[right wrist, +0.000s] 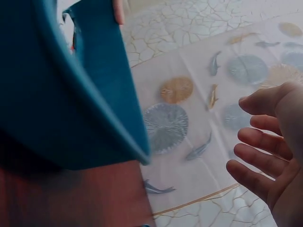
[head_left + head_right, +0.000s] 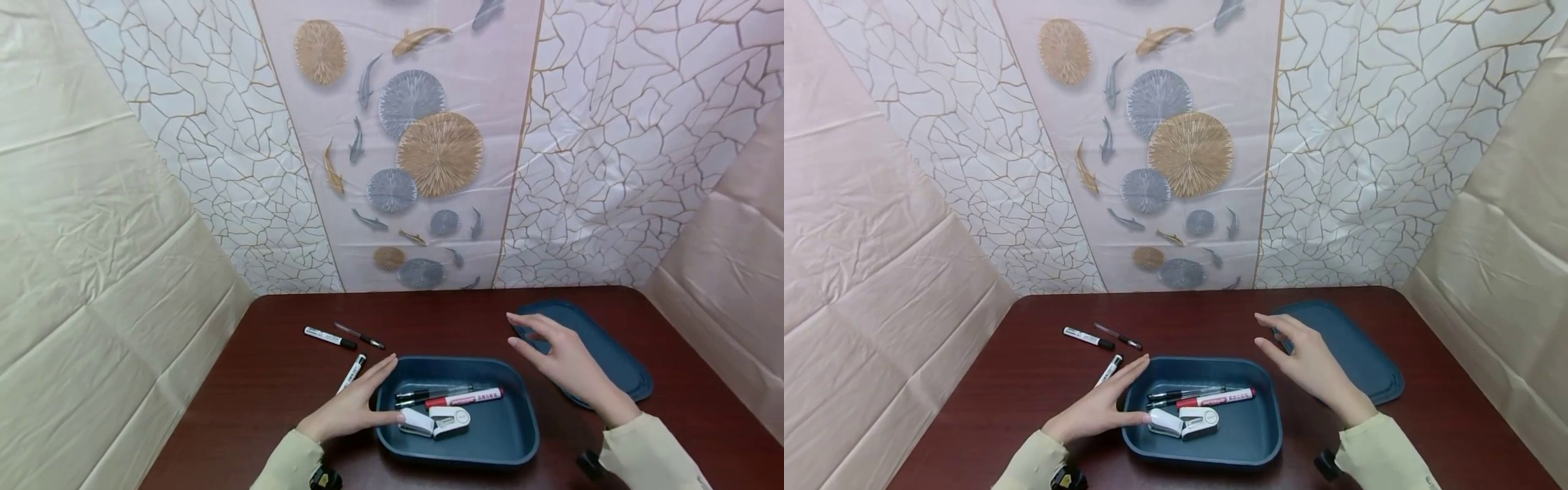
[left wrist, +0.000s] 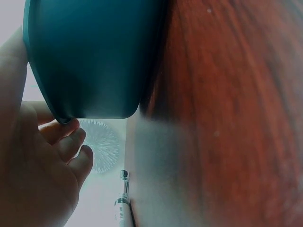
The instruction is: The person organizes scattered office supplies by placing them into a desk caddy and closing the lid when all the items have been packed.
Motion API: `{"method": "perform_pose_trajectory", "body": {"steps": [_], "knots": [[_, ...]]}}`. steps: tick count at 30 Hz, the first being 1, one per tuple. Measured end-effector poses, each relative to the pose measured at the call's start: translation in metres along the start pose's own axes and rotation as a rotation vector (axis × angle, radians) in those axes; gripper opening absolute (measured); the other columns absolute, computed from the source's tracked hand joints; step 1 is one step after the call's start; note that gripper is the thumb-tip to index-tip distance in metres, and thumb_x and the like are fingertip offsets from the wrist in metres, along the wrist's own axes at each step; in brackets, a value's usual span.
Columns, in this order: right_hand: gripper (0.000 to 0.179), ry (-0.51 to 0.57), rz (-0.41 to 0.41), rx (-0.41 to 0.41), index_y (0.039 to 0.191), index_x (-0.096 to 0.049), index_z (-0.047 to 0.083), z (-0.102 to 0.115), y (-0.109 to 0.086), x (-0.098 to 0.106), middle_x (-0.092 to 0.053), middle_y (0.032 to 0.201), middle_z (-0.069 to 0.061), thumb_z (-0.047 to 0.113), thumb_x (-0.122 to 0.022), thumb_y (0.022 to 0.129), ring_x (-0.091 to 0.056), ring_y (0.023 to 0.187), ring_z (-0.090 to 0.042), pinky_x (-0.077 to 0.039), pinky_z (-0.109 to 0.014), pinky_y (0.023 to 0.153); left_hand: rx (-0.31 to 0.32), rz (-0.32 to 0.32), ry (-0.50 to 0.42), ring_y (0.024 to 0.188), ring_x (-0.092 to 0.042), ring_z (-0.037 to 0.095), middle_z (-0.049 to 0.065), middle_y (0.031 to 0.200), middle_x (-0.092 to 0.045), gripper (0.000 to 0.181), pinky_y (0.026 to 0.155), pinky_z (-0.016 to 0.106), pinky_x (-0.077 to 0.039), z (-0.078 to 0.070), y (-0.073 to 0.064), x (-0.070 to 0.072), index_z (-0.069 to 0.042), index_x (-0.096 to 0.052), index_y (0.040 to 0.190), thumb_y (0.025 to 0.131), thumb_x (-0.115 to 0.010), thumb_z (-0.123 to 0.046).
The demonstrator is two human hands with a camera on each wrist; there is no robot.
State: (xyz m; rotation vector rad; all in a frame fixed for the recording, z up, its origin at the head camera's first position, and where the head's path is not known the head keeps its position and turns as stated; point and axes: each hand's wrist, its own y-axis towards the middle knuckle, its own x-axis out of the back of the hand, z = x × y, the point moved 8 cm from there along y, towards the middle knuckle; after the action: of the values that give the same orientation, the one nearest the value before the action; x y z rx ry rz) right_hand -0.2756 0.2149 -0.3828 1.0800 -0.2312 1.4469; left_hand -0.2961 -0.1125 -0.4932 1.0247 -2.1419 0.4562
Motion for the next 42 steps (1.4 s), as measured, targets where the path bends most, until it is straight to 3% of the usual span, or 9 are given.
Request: {"method": "perform_pose_trajectory", "body": {"steps": [11, 18, 28, 42], "knots": [[0.046, 0.025, 0.021, -0.084, 0.141, -0.060, 0.016, -0.020, -0.020, -0.019, -0.062, 0.133, -0.009, 0.031, -0.068, 0.099, -0.067, 0.102, -0.026, -0.055, -0.037, 0.072, -0.007, 0.004, -0.012, 0.150, -0.024, 0.020, -0.008, 0.169, -0.012, 0.095, 0.111, 0.057, -0.035, -0.002, 0.001, -0.001, -0.031, -0.017, 0.163, 0.089, -0.068, -0.062], [0.046, 0.080, 0.018, -0.099, 0.141, -0.059, 0.014, -0.031, -0.028, -0.034, -0.059, 0.134, -0.009, 0.030, -0.067, 0.099, -0.066, 0.109, -0.031, -0.057, -0.041, 0.084, -0.015, 0.008, -0.012, 0.150, -0.024, 0.020, -0.007, 0.169, -0.012, 0.094, 0.111, 0.057, -0.034, -0.002, 0.002, 0.000, -0.031, -0.017, 0.163, 0.089, -0.068, -0.061], [0.052, 0.142, 0.060, -0.122, 0.146, -0.054, 0.011, -0.035, -0.034, -0.048, -0.054, 0.141, -0.015, 0.030, -0.067, 0.099, -0.061, 0.117, -0.037, -0.055, -0.043, 0.088, -0.009, 0.000, 0.004, 0.150, -0.025, 0.020, -0.006, 0.169, -0.013, 0.096, 0.111, 0.057, -0.034, -0.001, 0.001, -0.001, -0.030, -0.018, 0.163, 0.088, -0.067, -0.065], [0.061, 0.088, 0.120, -0.180, 0.147, -0.052, 0.012, -0.043, -0.036, -0.062, -0.050, 0.146, -0.020, 0.045, -0.065, 0.098, -0.057, 0.123, -0.040, -0.052, -0.053, 0.093, -0.008, 0.004, -0.013, 0.150, -0.025, 0.020, -0.005, 0.169, -0.013, 0.096, 0.111, 0.058, -0.034, -0.002, 0.001, -0.001, -0.029, -0.018, 0.163, 0.088, -0.067, -0.063]]}}
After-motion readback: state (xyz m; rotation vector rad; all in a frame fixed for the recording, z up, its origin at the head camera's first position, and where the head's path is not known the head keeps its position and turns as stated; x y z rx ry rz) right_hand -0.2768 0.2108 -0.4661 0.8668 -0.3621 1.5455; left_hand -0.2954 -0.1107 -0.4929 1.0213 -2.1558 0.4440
